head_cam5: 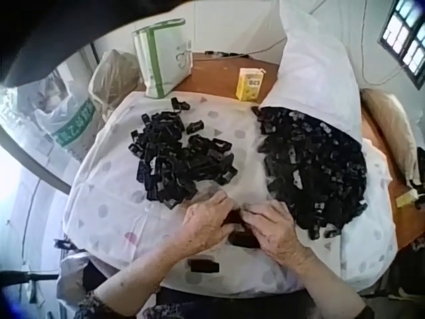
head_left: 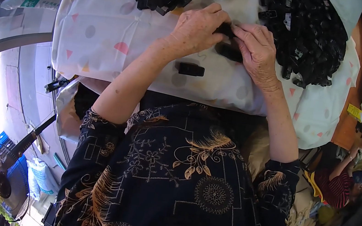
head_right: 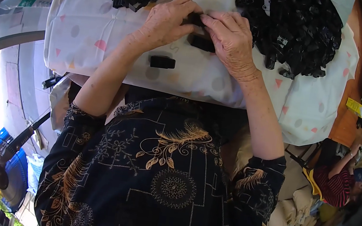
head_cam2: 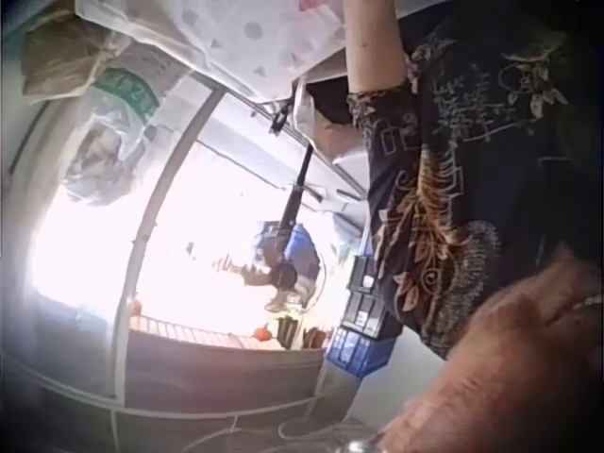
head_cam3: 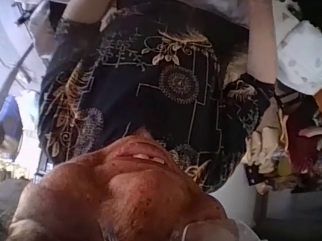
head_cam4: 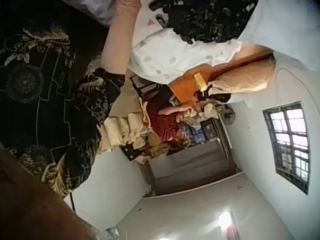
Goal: Sorting small black plastic components into piles on a cloth-covered table.
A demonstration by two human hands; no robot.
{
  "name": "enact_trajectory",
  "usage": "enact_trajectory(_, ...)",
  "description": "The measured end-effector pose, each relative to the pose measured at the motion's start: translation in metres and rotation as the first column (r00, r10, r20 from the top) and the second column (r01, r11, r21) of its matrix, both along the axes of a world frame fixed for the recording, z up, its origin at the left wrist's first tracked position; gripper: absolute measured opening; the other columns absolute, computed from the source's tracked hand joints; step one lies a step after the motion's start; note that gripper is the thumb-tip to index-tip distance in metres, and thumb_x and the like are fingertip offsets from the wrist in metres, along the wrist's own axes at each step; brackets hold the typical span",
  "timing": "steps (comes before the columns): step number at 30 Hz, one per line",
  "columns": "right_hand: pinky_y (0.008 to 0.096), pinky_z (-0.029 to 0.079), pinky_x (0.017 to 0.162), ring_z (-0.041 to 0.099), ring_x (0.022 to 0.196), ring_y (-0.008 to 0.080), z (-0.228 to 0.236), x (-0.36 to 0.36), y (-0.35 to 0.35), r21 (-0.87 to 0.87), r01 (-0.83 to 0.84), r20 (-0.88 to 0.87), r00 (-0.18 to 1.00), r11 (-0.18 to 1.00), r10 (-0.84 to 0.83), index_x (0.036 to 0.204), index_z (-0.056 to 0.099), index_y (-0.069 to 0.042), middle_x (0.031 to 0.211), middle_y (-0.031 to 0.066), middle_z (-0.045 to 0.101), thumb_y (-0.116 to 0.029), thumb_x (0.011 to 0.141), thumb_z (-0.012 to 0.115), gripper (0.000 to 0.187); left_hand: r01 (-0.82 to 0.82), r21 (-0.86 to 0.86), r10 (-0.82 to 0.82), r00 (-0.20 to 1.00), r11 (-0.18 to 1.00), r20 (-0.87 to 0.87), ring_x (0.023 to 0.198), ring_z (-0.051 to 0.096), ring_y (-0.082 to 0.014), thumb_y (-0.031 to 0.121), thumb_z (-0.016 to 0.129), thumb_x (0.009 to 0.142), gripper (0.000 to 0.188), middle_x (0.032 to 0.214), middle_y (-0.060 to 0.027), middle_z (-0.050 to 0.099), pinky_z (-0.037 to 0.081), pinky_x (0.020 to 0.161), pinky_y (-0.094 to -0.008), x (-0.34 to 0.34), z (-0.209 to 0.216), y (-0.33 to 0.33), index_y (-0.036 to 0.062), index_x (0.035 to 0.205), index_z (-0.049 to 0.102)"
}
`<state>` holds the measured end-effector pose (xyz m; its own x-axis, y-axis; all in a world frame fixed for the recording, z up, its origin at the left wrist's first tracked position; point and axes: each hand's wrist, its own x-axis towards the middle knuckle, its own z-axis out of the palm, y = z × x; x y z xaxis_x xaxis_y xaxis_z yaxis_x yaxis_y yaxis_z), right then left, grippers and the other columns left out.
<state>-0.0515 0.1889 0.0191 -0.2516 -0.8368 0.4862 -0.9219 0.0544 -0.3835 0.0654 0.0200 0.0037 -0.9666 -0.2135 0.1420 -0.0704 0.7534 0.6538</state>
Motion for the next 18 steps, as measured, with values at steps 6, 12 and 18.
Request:
enact_trajectory(6,0.0360,0.049,0.087,0.062,0.098,0.0263,0.001,-0.006,0.005,0.034,-0.039,-0.018,0.999,0.999,0.040,0.109,0.072,-0.008,0.107,0.0044,0.068,0.005,0.072,0.071,0.038,0.001,-0.013,-0.001,1.000,1.000,-0.007,0.092,0.065,-0.0305,0.020,0.074,0.079,0.036,0.104,-0.0078,0.059,0.052,0.079,-0.0433,-0.002,0.004,0.003,0.0094,0.111,0.063)
enact_trajectory(12,0.0382,0.043,0.098,0.057,0.118,0.0244,-0.004,-0.007,0.012,0.165,-0.007,-0.182,0.982,0.986,0.038,0.124,0.066,-0.012,0.125,0.0018,0.062,0.002,0.075,0.068,0.051,-0.002,0.019,0.002,1.000,1.000,0.008,0.092,0.065,-0.0314,0.024,0.073,0.081,0.032,0.101,-0.0073,0.058,0.052,0.079,-0.0433,0.000,0.002,-0.002,0.0111,0.109,0.062)
enact_trajectory(18,0.0377,0.046,0.096,0.059,0.112,0.0285,0.003,0.001,0.029,0.044,0.048,-0.018,0.999,0.998,-0.047,0.122,0.066,-0.010,0.121,0.0083,0.061,0.001,0.079,0.069,0.045,0.075,-0.078,-0.075,0.997,0.994,0.009,0.095,0.064,-0.0317,0.027,0.072,0.084,0.033,0.101,-0.0096,0.059,0.052,0.081,-0.0433,0.006,0.006,-0.006,0.0108,0.111,0.062)
